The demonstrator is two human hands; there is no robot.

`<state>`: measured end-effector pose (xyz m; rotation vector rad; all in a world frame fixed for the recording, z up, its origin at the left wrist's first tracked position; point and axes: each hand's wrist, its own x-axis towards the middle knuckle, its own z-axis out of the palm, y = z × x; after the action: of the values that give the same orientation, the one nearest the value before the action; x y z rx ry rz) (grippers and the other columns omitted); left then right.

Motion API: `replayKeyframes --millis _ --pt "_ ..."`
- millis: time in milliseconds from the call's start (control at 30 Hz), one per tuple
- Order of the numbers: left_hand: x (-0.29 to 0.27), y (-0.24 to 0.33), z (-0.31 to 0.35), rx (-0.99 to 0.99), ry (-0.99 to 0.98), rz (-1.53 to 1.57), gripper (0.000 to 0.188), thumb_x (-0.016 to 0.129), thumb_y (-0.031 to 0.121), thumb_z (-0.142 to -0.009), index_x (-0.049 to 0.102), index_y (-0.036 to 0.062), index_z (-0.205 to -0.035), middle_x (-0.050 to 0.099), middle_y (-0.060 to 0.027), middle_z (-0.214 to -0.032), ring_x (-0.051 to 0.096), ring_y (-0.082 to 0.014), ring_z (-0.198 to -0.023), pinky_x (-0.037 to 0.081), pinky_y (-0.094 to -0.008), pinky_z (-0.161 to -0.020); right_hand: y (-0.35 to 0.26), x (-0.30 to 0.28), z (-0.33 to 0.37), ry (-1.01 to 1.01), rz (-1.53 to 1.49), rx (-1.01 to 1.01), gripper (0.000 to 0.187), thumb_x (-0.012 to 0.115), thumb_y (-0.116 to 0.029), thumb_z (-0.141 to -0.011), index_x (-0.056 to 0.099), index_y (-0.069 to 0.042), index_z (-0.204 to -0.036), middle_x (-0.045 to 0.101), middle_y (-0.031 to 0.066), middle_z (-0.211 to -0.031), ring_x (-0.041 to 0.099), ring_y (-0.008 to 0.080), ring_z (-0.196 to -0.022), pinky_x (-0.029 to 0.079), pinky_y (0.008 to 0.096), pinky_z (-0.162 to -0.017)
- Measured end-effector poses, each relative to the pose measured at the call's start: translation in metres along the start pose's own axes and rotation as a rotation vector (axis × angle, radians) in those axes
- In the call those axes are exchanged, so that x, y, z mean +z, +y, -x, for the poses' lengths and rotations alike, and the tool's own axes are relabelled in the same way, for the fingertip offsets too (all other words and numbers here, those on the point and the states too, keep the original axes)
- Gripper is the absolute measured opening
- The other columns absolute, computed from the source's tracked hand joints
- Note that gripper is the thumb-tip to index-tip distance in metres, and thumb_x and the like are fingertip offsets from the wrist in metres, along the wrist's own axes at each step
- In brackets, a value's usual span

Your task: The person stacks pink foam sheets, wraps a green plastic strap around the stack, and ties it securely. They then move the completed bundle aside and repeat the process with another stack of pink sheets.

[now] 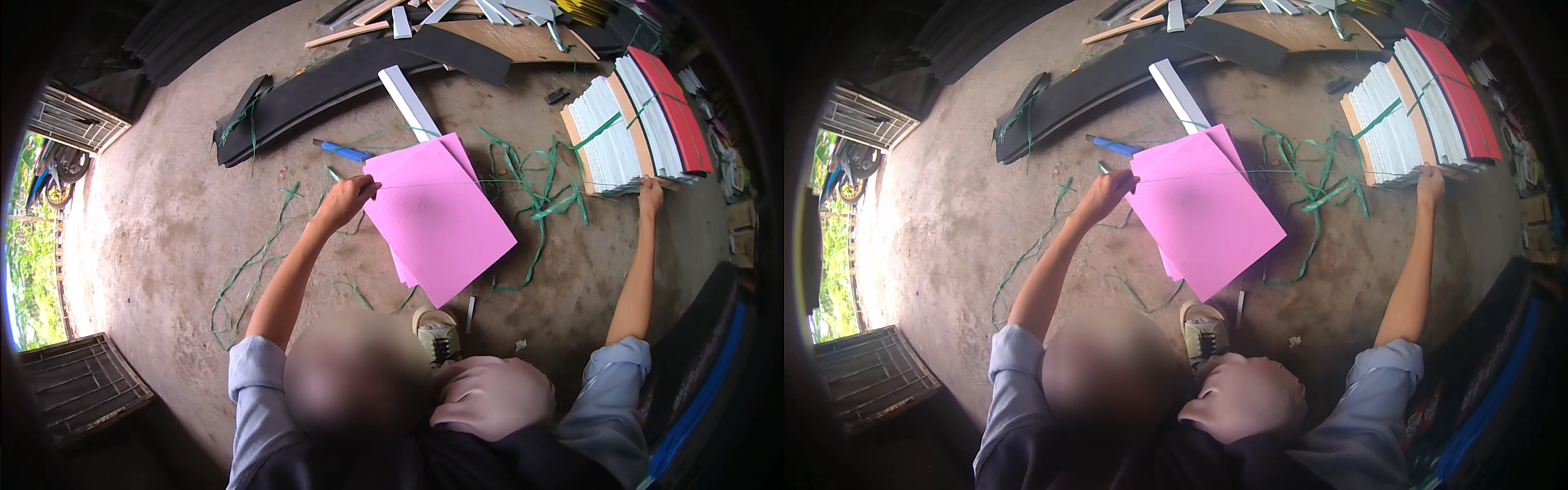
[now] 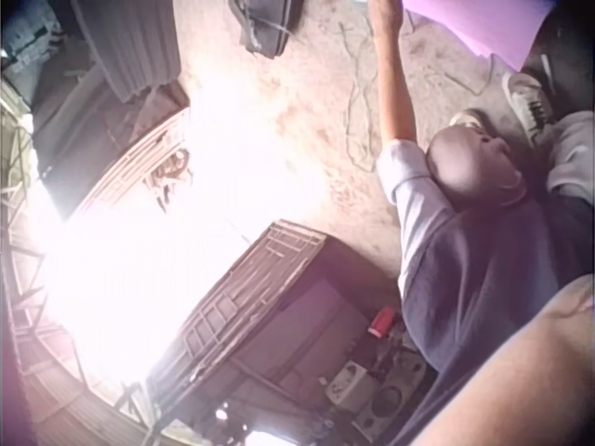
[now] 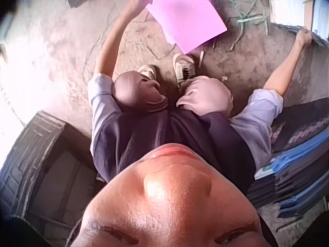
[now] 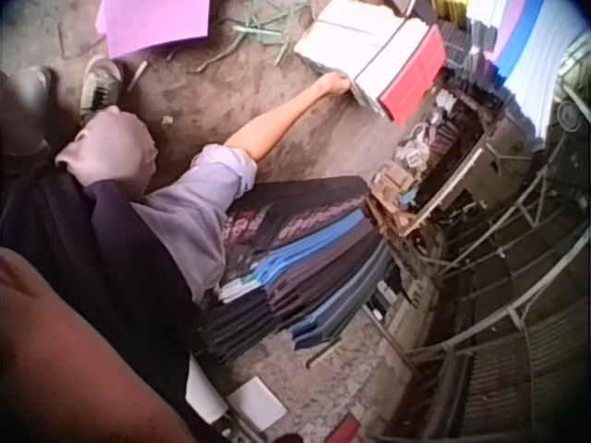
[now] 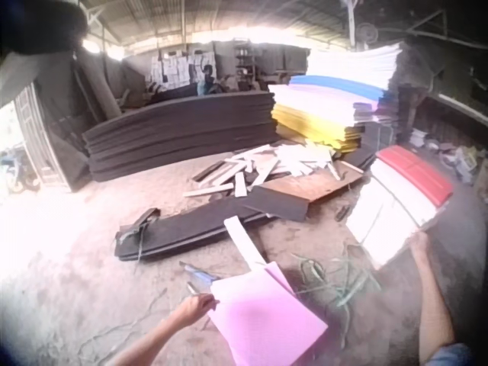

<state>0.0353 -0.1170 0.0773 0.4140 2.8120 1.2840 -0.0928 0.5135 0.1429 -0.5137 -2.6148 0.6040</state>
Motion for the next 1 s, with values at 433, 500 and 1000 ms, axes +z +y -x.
replayKeyframes --millis 433,500,1000 --pt "0.012 0.049 0.0 0.035 -0.012 0.048 0.025 0.054 0.026 -0.084 0.055 0.0056 -0.098 0.055 -0.012 -0.091 0.059 -0.0249 -0.066 0.047 -0.0331 -0.062 -0.244 0.121 0.255 -1.099 -0.967 -0.317 0.018 0.048 -0.015 -0.088 0.058 0.001 -0.088 0.052 -0.0022 -0.066 0.04 0.0034 -0.05 0.042 0.0202 -0.054" --pt "-0.001 0.023 0.023 -0.126 0.193 0.178 0.036 0.057 0.023 -0.083 0.047 0.0068 -0.113 0.048 -0.014 -0.107 0.06 -0.0187 -0.066 0.05 -0.0281 -0.061 -0.212 0.122 0.212 -0.936 -0.955 -0.241 0.018 0.045 -0.015 -0.089 0.056 -0.002 -0.084 0.048 -0.0027 -0.065 0.039 0.0036 -0.052 0.04 0.02 -0.052" --pt "0.147 -0.039 0.079 -0.94 0.177 0.502 0.094 0.058 0.06 -0.069 0.024 -0.0062 -0.126 0.032 -0.0261 -0.123 0.031 -0.0346 -0.118 0.029 -0.0399 -0.097 -0.185 0.15 0.25 -0.843 -0.028 -0.419 0.068 0.052 -0.041 -0.081 0.031 0.006 -0.126 0.034 0.0269 -0.126 0.036 0.0366 -0.117 0.031 0.0391 -0.096"
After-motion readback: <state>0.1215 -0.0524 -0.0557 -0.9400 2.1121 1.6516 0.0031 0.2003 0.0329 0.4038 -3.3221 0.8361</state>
